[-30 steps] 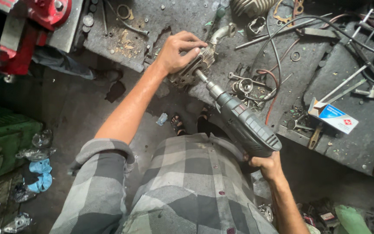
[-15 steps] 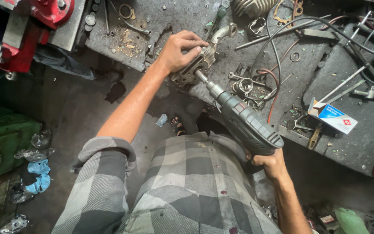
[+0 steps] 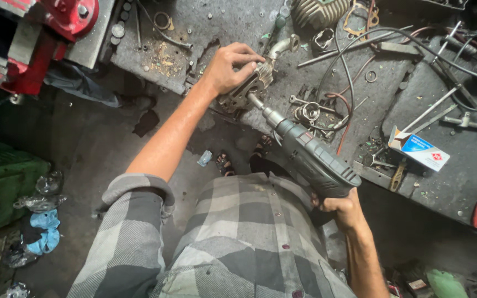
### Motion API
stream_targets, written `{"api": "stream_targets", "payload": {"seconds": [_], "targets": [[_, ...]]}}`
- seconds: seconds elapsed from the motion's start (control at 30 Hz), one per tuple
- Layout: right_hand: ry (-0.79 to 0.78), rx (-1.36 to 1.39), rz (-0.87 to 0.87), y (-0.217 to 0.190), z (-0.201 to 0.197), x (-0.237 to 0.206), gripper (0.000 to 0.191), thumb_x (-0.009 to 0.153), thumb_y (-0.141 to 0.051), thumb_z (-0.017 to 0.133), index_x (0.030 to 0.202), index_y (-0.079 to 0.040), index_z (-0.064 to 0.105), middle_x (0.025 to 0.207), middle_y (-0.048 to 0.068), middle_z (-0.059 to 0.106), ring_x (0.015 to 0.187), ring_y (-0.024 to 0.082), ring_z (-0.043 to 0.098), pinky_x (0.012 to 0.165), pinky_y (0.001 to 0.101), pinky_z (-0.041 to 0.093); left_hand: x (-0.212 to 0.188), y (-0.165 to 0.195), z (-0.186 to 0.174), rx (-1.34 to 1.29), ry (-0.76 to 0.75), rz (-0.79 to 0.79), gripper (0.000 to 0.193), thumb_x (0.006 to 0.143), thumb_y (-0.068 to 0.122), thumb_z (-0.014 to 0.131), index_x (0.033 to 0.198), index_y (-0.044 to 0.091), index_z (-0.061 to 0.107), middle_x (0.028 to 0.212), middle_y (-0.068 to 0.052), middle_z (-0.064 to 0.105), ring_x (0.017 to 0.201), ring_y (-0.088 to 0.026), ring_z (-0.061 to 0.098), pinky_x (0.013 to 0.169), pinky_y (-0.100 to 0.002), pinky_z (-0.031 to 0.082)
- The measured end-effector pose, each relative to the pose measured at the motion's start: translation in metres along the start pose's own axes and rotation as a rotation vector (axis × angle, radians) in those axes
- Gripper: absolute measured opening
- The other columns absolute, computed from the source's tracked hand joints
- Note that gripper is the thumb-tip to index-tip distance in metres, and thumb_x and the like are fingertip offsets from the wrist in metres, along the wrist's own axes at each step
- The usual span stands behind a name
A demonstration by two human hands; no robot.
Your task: The person picks up a die grinder from the workbench and grinds the surface and openings of a small engine cylinder, holding the cylinder steady with the other hand and repositioning it repeatedly while working on different areas.
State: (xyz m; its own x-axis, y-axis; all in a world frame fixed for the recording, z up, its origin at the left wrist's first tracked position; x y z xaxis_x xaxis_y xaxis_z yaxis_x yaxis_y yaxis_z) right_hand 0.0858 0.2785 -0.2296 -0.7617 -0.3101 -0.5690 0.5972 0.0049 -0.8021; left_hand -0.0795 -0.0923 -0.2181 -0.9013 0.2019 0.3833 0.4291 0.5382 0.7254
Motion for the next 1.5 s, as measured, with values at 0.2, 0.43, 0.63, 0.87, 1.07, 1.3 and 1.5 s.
{"api": "stream_targets", "payload": {"seconds": [0.2, 0.43, 0.63, 0.87, 1.07, 1.3, 1.5], "targets": [[-0.035, 0.134, 0.024, 0.022, -0.012, 0.007, 0.058, 0.044, -0.001, 0.049, 0.098, 0.011, 0.066, 0.073, 0.018, 0.065, 0.058, 0.023, 0.059, 0.053, 0.0322, 0.047, 0.001, 0.004, 0.0, 0.011, -0.007, -0.048, 0.019, 0.094, 0.013, 0.067, 0.107, 0.01, 0.08, 0.104, -0.008, 0.073, 0.101, -0.026, 0.069, 0.091, -0.037, 0.055], [-0.002, 0.142, 0.052, 0.029, -0.016, 0.008, 0.054, 0.044, -0.002, 0.05, 0.095, 0.011, 0.066, 0.072, 0.017, 0.064, 0.058, 0.023, 0.059, 0.053, 0.0331, 0.047, 0.001, 0.004, -0.001, 0.002, -0.014, -0.065, 0.02, 0.093, 0.013, 0.068, 0.108, 0.01, 0.08, 0.104, -0.008, 0.072, 0.101, -0.025, 0.067, 0.091, -0.037, 0.055], [0.012, -0.007, -0.063, 0.013, -0.002, -0.004, 0.045, 0.047, -0.004, 0.053, 0.088, 0.01, 0.066, 0.07, 0.013, 0.064, 0.058, 0.022, 0.061, 0.05, 0.0317, 0.046, 0.003, 0.005, -0.001, -0.006, -0.015, -0.059, 0.019, 0.093, 0.012, 0.069, 0.108, 0.01, 0.08, 0.104, -0.008, 0.073, 0.1, -0.025, 0.067, 0.09, -0.036, 0.054], [0.079, -0.11, -0.077, 0.004, 0.01, -0.009, 0.045, 0.046, 0.0, 0.055, 0.088, 0.006, 0.068, 0.067, 0.011, 0.066, 0.056, 0.02, 0.063, 0.049, 0.0317, 0.048, 0.003, 0.003, -0.001, -0.014, -0.015, -0.052, 0.02, 0.092, 0.011, 0.069, 0.109, 0.009, 0.08, 0.103, -0.008, 0.073, 0.099, -0.025, 0.068, 0.089, -0.036, 0.055], [0.114, -0.171, -0.101, 0.004, 0.014, -0.013, 0.045, 0.044, 0.005, 0.056, 0.087, 0.005, 0.068, 0.069, 0.01, 0.068, 0.06, 0.019, 0.064, 0.053, 0.0307, 0.051, 0.002, 0.0, 0.0, -0.013, -0.006, -0.035, 0.021, 0.092, 0.011, 0.069, 0.109, 0.01, 0.08, 0.103, -0.008, 0.074, 0.098, -0.024, 0.07, 0.088, -0.036, 0.056], [0.139, -0.23, -0.141, 0.013, 0.01, -0.015, 0.034, 0.047, 0.005, 0.06, 0.079, 0.004, 0.069, 0.07, 0.009, 0.07, 0.061, 0.019, 0.066, 0.056, 0.0306, 0.052, 0.003, -0.006, 0.001, 0.009, 0.0, -0.054, 0.021, 0.091, 0.012, 0.07, 0.107, 0.011, 0.081, 0.101, -0.008, 0.075, 0.095, -0.024, 0.07, 0.085, -0.036, 0.057], [0.136, -0.255, -0.154, 0.014, 0.006, -0.013, 0.041, 0.048, 0.006, 0.062, 0.089, 0.005, 0.068, 0.071, 0.009, 0.071, 0.062, 0.018, 0.067, 0.057, 0.0304, 0.053, 0.003, -0.006, 0.003, -0.007, 0.001, -0.032, 0.02, 0.091, 0.012, 0.07, 0.108, 0.012, 0.081, 0.102, -0.007, 0.076, 0.096, -0.024, 0.071, 0.086, -0.036, 0.057]]}}
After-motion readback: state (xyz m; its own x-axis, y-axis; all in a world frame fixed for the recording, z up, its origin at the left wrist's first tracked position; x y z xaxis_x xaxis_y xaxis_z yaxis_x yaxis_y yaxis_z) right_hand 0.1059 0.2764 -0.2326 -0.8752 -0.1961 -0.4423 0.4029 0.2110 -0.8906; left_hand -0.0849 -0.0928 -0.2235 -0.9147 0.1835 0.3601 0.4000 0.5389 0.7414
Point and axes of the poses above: each hand's wrist, its own x-axis towards the middle knuckle, its own z-axis out of the palm, y = z × x, the point moved 6 cm from there along x, towards the middle knuckle
